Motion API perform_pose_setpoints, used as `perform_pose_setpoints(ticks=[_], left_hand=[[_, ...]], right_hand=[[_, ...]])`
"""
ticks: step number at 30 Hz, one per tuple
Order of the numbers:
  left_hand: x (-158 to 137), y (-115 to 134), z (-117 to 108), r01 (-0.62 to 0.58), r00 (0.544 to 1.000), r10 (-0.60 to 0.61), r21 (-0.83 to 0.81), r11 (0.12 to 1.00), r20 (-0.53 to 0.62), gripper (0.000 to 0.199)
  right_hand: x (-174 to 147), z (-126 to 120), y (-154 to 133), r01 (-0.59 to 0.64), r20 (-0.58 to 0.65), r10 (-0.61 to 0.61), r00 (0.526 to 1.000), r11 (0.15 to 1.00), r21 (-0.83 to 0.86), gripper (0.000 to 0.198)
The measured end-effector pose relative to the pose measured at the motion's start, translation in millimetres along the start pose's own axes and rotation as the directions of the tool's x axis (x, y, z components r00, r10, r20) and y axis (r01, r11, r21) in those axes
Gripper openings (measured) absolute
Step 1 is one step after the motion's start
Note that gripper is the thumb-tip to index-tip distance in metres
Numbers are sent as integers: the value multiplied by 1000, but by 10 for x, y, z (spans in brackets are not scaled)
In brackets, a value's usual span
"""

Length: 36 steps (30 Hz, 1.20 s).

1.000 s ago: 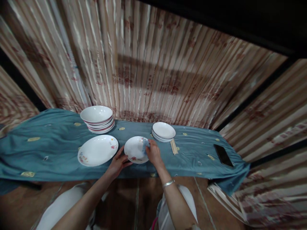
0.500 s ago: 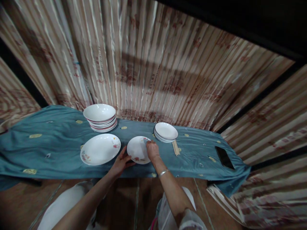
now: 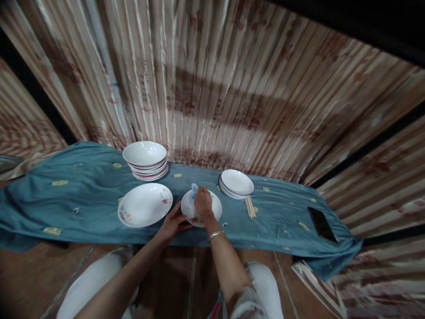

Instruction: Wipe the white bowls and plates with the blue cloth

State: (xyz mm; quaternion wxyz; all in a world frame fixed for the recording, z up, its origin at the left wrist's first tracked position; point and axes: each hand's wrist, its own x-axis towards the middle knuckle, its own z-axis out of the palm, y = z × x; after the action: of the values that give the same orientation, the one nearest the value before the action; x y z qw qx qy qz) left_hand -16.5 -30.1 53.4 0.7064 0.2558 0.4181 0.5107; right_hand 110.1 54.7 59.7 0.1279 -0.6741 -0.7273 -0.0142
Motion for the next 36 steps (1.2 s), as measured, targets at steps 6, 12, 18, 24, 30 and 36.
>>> perform_pose_setpoints(ticks=[6,12,18,24,30,36], left_hand=[[9,-16,-22,-18,1000,18,11,1000,25,84],[1,-16,-1,-15,1000,15,20,1000,-7,83],[-26,-1,2,-50,998,51,-20,999,31,76],[-33,12,-14,-23,999,24,-48,999,28,86],[-2,-18,-37,-23,999,24,-31,999,25,90],[-6,-2,-26,-3,1000,3,-21,1000,10,87]], right_hand=[[-143,-59,-106,54,47,-68,997,966,253,26],[-286,-159,-159,63,129,-135,982,890,452,25],[-438,-243,-61,66,213,-221,952,826,560,24],[-570,-377,153,97,267,-299,916,812,575,19],[-629,-499,445,180,314,-309,898,908,378,21],[-557,-540,629,209,322,-256,911,962,175,28]])
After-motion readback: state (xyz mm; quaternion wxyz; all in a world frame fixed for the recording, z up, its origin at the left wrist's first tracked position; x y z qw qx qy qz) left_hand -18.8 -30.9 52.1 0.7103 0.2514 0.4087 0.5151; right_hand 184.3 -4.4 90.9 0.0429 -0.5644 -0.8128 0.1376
